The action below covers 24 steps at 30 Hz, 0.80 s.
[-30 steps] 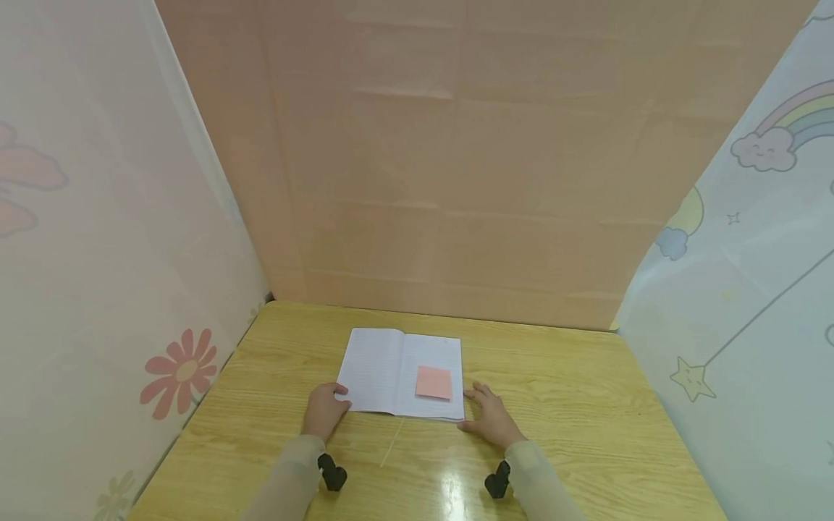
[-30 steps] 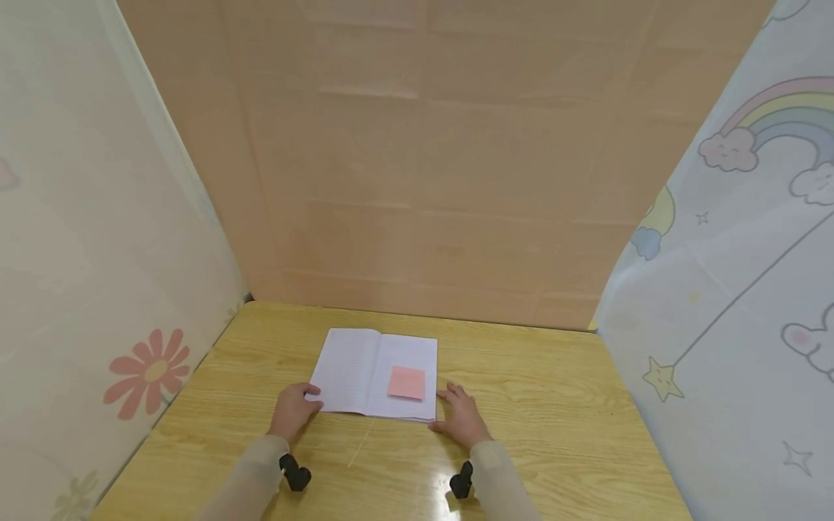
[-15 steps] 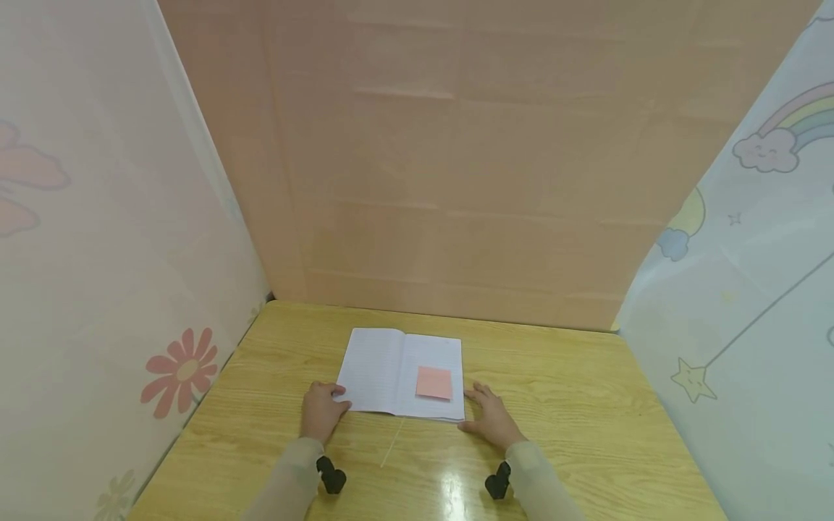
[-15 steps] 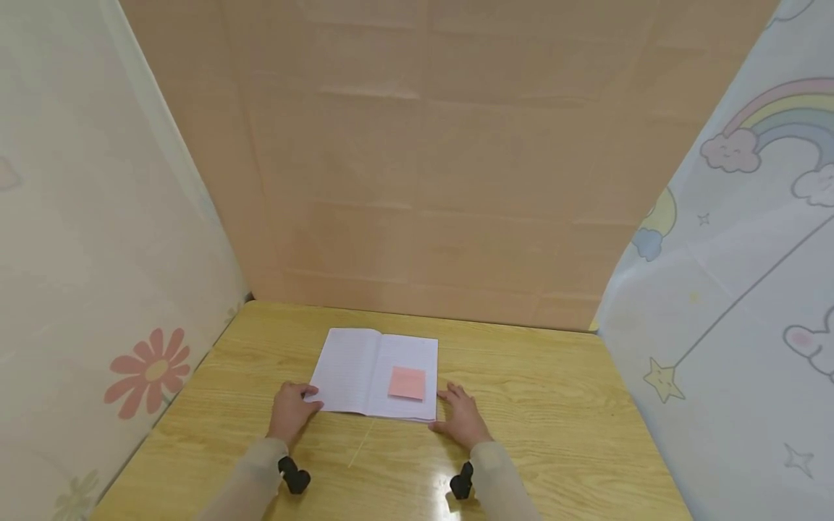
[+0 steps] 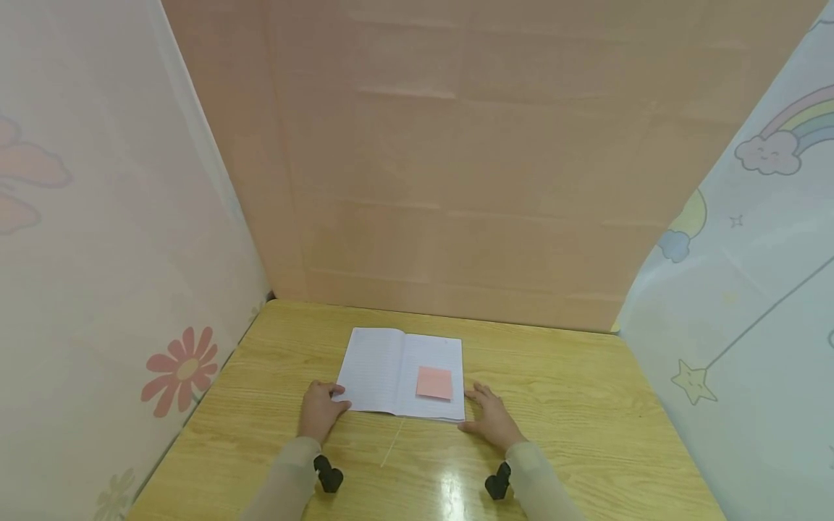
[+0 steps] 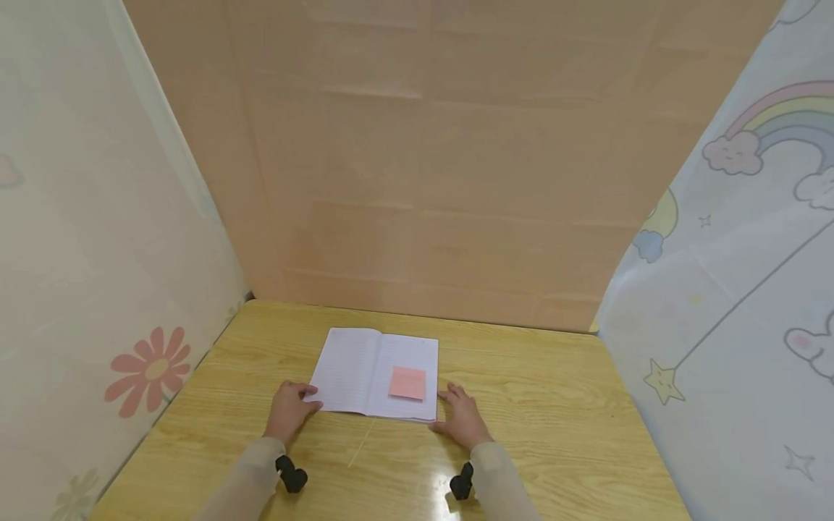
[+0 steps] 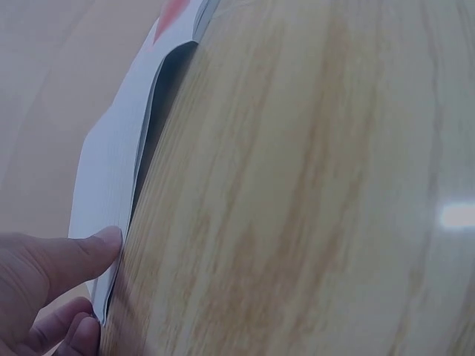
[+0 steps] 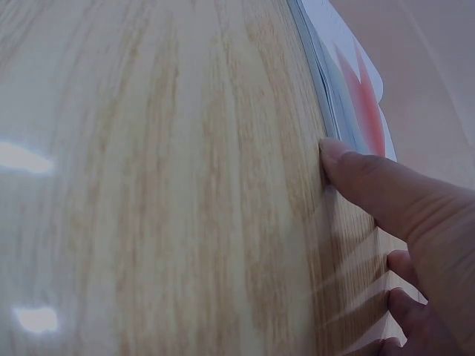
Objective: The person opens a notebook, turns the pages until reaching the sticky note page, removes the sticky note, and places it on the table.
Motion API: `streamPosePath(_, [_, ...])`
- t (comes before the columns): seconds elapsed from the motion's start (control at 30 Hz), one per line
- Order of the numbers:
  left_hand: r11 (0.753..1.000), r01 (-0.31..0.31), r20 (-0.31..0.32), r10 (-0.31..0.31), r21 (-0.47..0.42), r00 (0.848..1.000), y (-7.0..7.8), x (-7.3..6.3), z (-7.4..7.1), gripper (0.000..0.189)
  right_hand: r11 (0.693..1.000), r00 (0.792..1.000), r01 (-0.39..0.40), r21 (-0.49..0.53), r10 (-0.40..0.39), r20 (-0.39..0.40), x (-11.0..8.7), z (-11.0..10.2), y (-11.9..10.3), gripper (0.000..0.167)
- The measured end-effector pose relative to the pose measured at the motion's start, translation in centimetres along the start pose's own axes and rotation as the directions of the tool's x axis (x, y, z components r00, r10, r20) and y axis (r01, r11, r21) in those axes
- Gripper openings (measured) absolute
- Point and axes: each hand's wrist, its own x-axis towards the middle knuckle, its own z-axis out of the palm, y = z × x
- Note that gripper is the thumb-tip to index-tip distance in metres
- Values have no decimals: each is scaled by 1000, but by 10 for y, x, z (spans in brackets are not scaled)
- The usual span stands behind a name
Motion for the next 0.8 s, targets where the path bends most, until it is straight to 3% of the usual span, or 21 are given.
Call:
streamPosePath(0.47, [1000,13,13,-13,-22,1000,-5,2,1,26,1000,1000,-21,4,21,22,-4,-4,-8,75])
streamPosePath(0.63, [1000,16,12,-15,-26,1000,-6,3,1,26,997,999,-40,59,41,-17,-4,-8,-14,75])
streamPosePath(0.8, [999,20,12,-19,-28,1000,-6,3,1,26,996,998,3,92,3,-66,1,-12,-23,68])
